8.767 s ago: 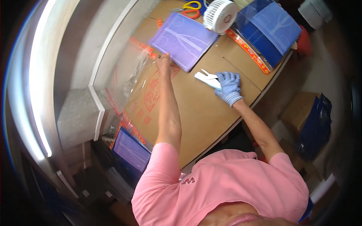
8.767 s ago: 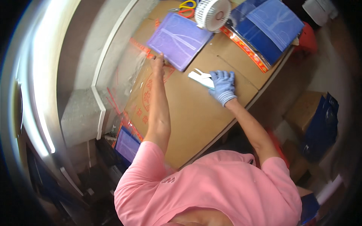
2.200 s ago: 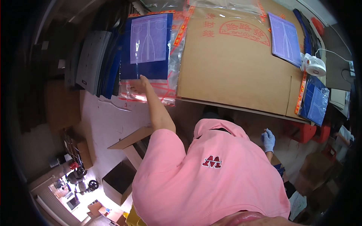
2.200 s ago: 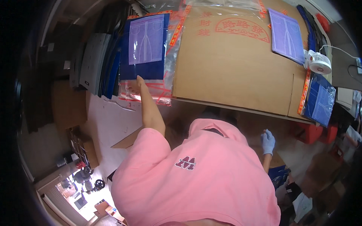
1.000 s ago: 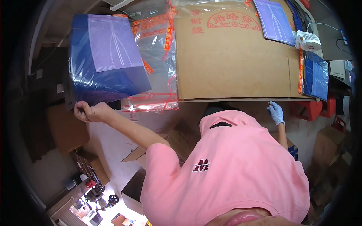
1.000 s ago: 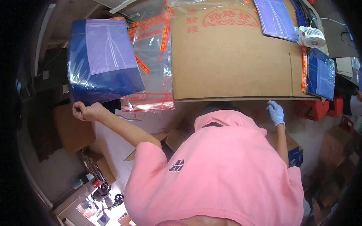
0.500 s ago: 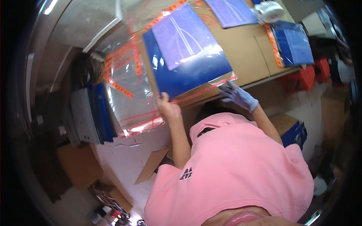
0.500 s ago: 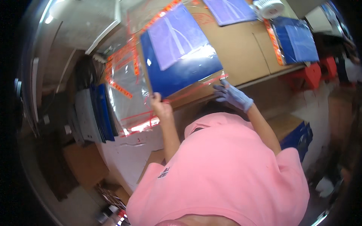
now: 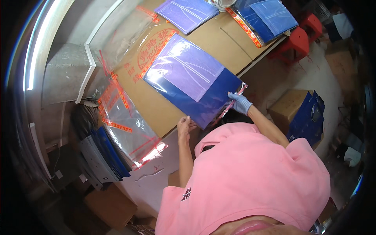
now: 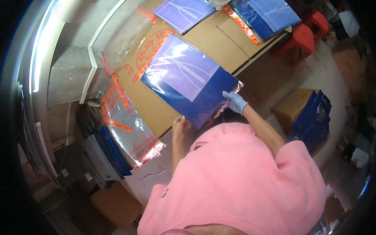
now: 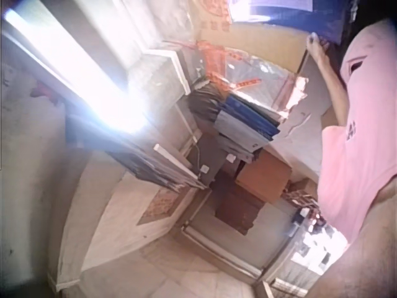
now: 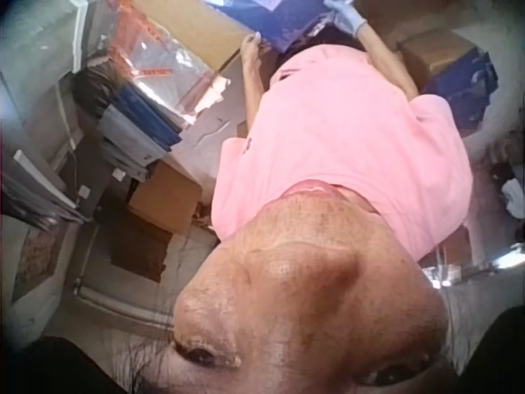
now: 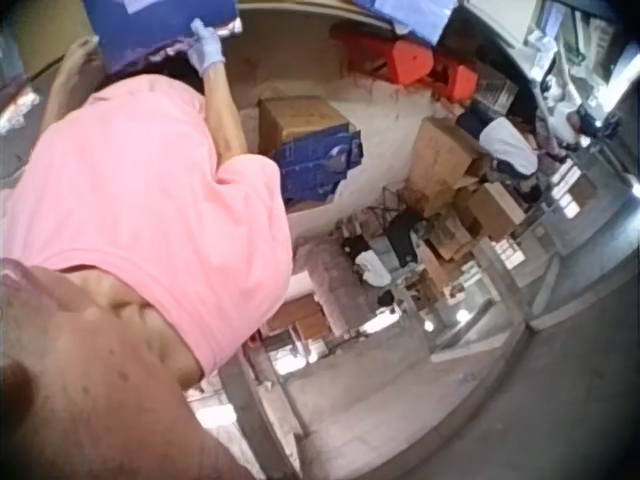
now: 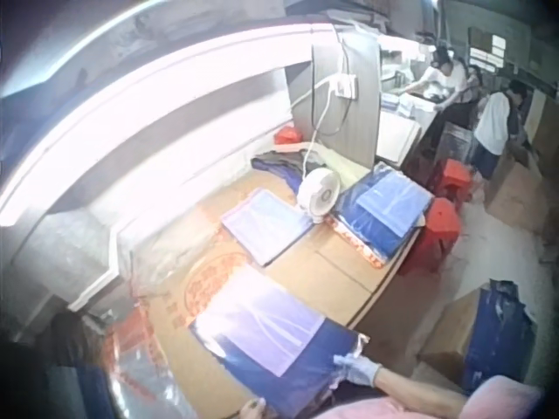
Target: The person places blue patterned flat items into clear plastic bags on a table. They then pick up purple patterned flat items and place them inside the same bags. The person seals the bags and stacks the finished packages on the table.
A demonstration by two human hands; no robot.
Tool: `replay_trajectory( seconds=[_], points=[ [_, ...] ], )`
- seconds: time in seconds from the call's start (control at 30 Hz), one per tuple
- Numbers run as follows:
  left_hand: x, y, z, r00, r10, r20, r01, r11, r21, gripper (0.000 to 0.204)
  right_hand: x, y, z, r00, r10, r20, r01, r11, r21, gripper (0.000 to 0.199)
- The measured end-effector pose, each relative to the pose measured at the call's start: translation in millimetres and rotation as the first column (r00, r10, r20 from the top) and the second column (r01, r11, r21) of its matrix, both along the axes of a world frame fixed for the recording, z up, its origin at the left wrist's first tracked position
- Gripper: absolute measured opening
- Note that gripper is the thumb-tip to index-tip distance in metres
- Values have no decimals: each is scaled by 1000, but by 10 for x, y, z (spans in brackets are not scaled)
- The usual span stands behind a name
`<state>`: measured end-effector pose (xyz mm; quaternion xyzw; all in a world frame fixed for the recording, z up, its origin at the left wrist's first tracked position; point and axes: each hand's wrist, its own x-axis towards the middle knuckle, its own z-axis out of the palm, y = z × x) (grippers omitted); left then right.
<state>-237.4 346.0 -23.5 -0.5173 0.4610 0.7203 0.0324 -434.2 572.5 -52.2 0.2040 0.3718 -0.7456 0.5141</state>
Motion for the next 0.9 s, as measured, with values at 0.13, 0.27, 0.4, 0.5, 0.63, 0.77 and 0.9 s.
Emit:
replay_trajectory(
  seconds=[0.13,0.27,0.4,0.5,0.63,0.77,0.9],
  points=[
    [-118,54,181,992,-123,18,123,992,35,15,28,-49,303,993,101,65,-97,993,-61,18],
    [-286,-86,268,975,-66,-213,77,996,45,24,79,-20,-27,864,351,-361,-192,893,408,28],
    [-448,-530,31,931,159,-328,-81,968,239,34,112,7,214,633,623,-459,-89,648,756,36],
    [-666,-734,97,902,159,-401,-78,974,210,28,341,50,526,734,400,-549,38,783,621,31],
    [-887,-967,-13,882,73,-465,-2,989,151,12,706,240,-18,744,303,-596,148,794,589,35],
    [-898,-1185,-429,784,86,-615,303,811,500,15,931,231,352,830,304,-467,149,687,711,50],
    [-1088,-915,-317,969,-113,-220,178,936,305,24,1329,128,347,873,-98,-478,352,806,477,30]
  ],
)
